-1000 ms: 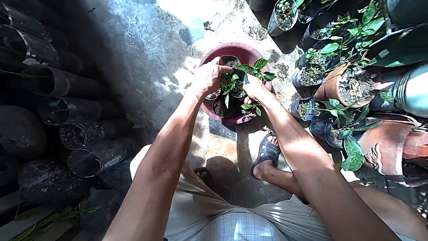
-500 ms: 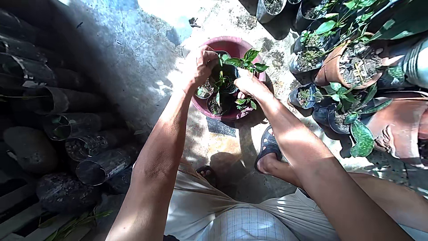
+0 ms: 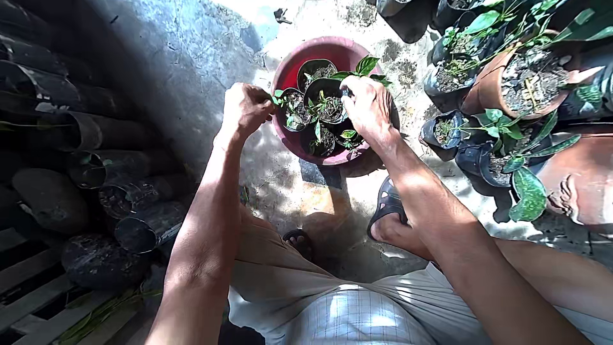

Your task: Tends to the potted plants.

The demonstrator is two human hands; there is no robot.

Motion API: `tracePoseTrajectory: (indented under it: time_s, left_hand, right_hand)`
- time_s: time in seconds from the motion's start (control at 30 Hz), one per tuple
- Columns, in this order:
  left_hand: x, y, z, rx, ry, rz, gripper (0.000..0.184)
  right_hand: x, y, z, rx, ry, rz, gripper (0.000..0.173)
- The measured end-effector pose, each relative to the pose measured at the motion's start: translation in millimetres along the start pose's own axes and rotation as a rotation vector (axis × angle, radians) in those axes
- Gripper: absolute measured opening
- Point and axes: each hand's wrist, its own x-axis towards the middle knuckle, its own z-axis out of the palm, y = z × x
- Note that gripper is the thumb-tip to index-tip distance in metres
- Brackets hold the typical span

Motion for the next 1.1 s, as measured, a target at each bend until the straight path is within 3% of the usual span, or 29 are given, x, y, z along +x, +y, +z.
tracePoseTrajectory:
  time_s: [0.13, 0.33, 0.73, 0.93, 1.1]
  left_hand:
    - [-2.4, -0.5, -4.6, 0.031, -0.041, -0.032, 0.021]
    - [-5.2, 10.1, -9.9, -0.002, -0.069, 0.049, 0.019]
    - [-5.3, 15.4, -12.1, -0.034, 0.007, 0.124, 0.020]
    - [-14.5, 31.5, -18.1, -0.216, 0.053, 0.167, 0.019]
    - [-28.9, 62.6, -13.4, -0.399, 0.107, 0.282, 0.013]
  right_hand:
    - [16.2, -1.8, 4.6, -0.059, -0.115, -0.103, 0.035]
    - [30.3, -8.0, 12.1, -0.148, -0.164, -0.139, 0.022]
    - [25.1, 2.7, 5.8, 0.142, 0.169, -0.128, 0.018]
    - [18.3, 1.5, -21.8, 0.323, 0.158, -0.062, 0.022]
    - [5.2, 0.6, -28.7, 0.447, 0.202, 0.025, 0.013]
